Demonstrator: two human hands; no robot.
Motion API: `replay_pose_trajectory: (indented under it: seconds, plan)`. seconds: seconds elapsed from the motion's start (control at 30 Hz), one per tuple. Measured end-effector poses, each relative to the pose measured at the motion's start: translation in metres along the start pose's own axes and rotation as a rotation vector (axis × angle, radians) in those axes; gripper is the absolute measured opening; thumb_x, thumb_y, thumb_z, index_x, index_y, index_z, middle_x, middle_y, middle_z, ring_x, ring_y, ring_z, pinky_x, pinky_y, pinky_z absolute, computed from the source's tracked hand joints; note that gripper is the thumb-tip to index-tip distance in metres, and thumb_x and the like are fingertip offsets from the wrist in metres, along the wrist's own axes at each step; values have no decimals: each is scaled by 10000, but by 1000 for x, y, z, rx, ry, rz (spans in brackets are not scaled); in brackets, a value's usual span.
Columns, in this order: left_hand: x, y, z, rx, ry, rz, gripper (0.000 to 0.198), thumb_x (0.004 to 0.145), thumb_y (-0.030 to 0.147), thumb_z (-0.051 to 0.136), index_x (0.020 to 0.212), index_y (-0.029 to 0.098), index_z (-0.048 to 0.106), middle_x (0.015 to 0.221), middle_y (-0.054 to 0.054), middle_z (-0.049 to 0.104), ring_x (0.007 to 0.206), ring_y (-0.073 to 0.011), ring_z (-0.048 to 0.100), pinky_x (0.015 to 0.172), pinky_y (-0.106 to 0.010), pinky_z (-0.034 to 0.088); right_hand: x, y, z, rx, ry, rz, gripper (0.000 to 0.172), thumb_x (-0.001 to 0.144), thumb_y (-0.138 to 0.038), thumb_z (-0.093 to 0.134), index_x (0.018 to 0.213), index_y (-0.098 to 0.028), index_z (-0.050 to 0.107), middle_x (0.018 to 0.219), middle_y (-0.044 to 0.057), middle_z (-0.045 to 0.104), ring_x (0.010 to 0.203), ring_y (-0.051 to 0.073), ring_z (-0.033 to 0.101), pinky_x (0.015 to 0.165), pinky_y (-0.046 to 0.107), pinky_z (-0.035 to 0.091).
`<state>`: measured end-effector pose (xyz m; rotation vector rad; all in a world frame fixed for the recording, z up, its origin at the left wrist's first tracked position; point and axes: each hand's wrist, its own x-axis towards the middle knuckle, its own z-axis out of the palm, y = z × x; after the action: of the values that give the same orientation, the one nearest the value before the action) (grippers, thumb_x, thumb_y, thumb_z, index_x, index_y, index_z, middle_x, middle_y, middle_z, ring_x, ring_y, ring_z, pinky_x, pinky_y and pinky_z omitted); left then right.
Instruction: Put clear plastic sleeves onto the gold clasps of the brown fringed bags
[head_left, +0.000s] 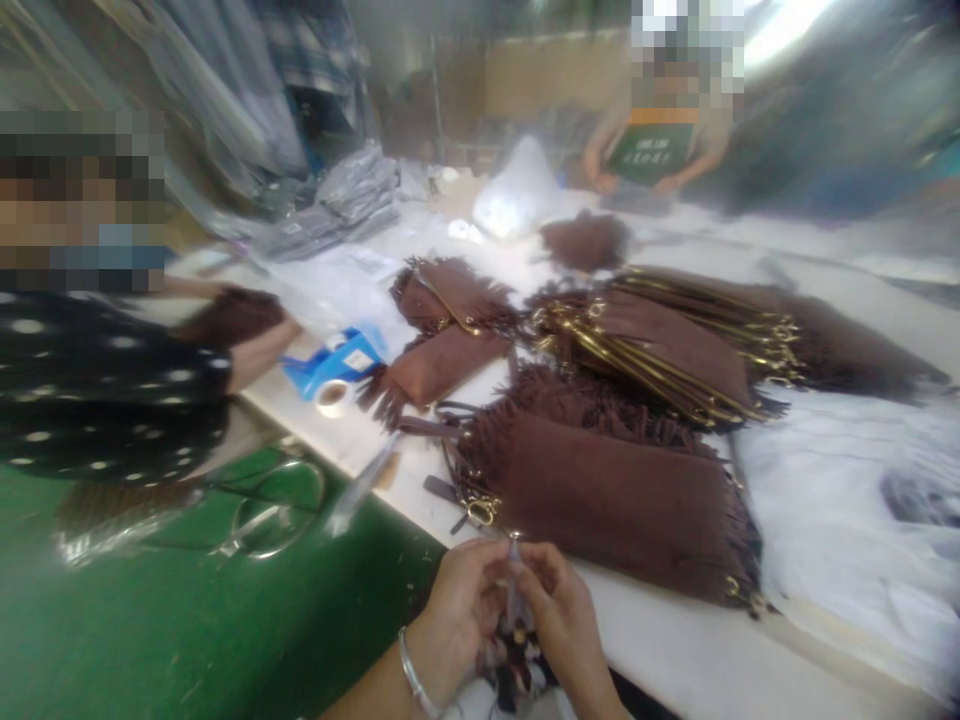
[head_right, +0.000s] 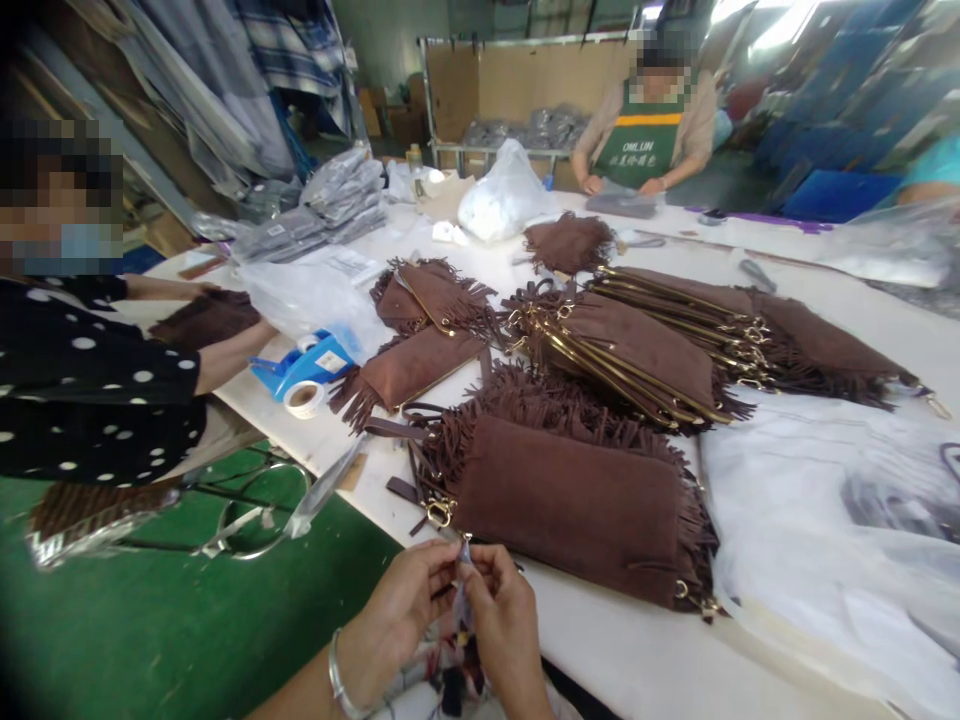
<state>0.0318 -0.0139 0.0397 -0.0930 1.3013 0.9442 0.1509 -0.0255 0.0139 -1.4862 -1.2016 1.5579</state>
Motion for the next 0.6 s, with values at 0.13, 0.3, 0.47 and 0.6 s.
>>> replay_pose_trajectory:
  seconds: [0.13,0.3,0.47,0.6]
  plan:
    - [3,3,-9,48,-52,-44,232,631,241,749,773,153,587,676,-23,626,573,-129,575,575,-242,438,3,2,-2,155,-24,44,283,784,-410,647,918,-162,627,922,73,704,876,208,647,793,285,479]
    - [11,2,-19,85,-118,-76,223,646,248,743,789,154,600,674,-31,634,570,-138,582,600,-262,462,2,11,-2,342,-65,139,335,750,-444,710,917,-170,617,828,45,693,760,175,634,688,258,483]
    - [15,5,-19,116,-177,-94,181,639,245,744,719,137,622,634,-61,648,547,-153,579,568,-273,455,1,21,0,425,-84,210,369,763,-479,701,959,-182,604,822,46,692,619,157,616,542,243,456]
    - [18,7,-20,150,-228,-97,198,646,279,750,687,119,642,660,-96,670,564,-167,595,558,-275,455,1,24,4,474,-60,220,395,728,-471,737,959,-180,603,786,43,684,618,160,614,535,242,463]
